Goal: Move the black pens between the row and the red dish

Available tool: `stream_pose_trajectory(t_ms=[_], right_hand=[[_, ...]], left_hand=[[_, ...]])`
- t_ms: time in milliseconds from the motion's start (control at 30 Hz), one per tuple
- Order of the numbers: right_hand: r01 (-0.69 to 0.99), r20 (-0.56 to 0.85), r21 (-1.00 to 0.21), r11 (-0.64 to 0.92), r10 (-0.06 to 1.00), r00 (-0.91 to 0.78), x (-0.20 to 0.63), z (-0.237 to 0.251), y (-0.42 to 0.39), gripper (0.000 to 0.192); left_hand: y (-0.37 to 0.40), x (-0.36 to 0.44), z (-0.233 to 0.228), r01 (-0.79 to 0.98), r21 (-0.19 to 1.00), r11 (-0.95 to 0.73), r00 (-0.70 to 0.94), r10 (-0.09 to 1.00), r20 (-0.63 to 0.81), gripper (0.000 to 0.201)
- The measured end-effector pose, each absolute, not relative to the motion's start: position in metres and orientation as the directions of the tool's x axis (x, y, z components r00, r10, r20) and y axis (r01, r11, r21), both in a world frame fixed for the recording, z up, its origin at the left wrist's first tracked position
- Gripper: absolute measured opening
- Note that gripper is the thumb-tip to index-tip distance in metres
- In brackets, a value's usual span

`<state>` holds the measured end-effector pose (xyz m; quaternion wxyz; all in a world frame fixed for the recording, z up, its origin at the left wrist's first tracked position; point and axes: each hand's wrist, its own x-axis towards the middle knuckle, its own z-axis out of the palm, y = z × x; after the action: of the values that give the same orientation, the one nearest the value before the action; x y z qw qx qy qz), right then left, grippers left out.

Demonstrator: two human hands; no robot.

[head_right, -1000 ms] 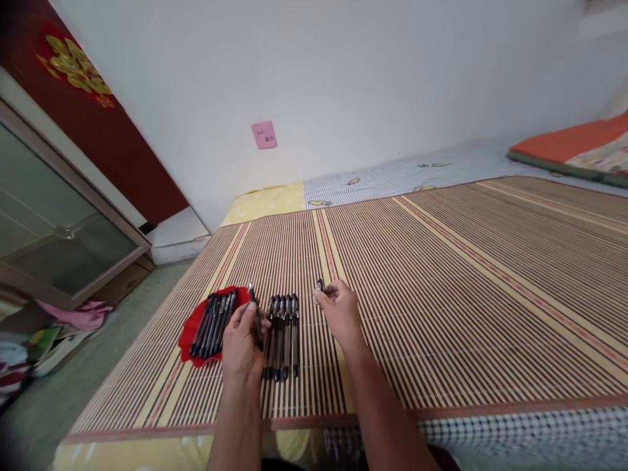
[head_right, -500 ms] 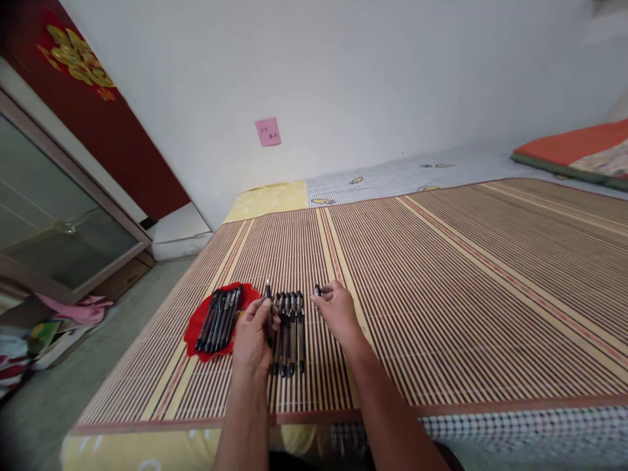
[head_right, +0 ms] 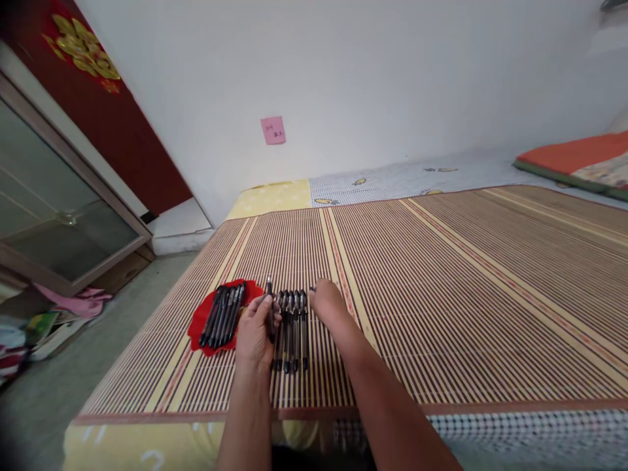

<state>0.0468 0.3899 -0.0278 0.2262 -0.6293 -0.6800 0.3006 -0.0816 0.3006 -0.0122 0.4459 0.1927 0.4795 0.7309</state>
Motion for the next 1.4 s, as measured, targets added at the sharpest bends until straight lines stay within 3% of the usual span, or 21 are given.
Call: stream_pose_trajectory(t_ms=[400,1000,1067,1200,1400], right_hand=[[0.604,0.068,-0.782,0.154,0.984,-0.163,0.052,-0.04,0.39,0.01],[0.594,0.086,-0.787,0.165,0.983,-0.159,0.054,-0.029,0.38,0.017],[0.523,0.129,-0.832,0.185,0.982,-0.141,0.058,-0.025,0.376,0.016],[0.183,0.125,-0.972,0.15,0.982,-0.14,0.071,-0.015,0.36,0.026],[-0.1,0.029,-0.995,0.013,0.986,-0.165,0.08,-0.005,0.34,0.039]], left_hand=[[0.3,-0.082,-0.012,-0.451,0.881,-0.146,-0.527,0.84,-0.131,0.046],[0.303,-0.079,-0.023,-0.42,0.903,-0.09,-0.468,0.874,-0.131,0.041],[0.302,-0.077,-0.022,-0.419,0.905,-0.074,-0.434,0.892,-0.128,0.042],[0.299,-0.068,-0.019,-0.382,0.923,-0.042,-0.326,0.941,-0.092,0.04],[0.297,-0.05,-0.017,-0.248,0.965,-0.09,-0.262,0.965,0.023,0.032]])
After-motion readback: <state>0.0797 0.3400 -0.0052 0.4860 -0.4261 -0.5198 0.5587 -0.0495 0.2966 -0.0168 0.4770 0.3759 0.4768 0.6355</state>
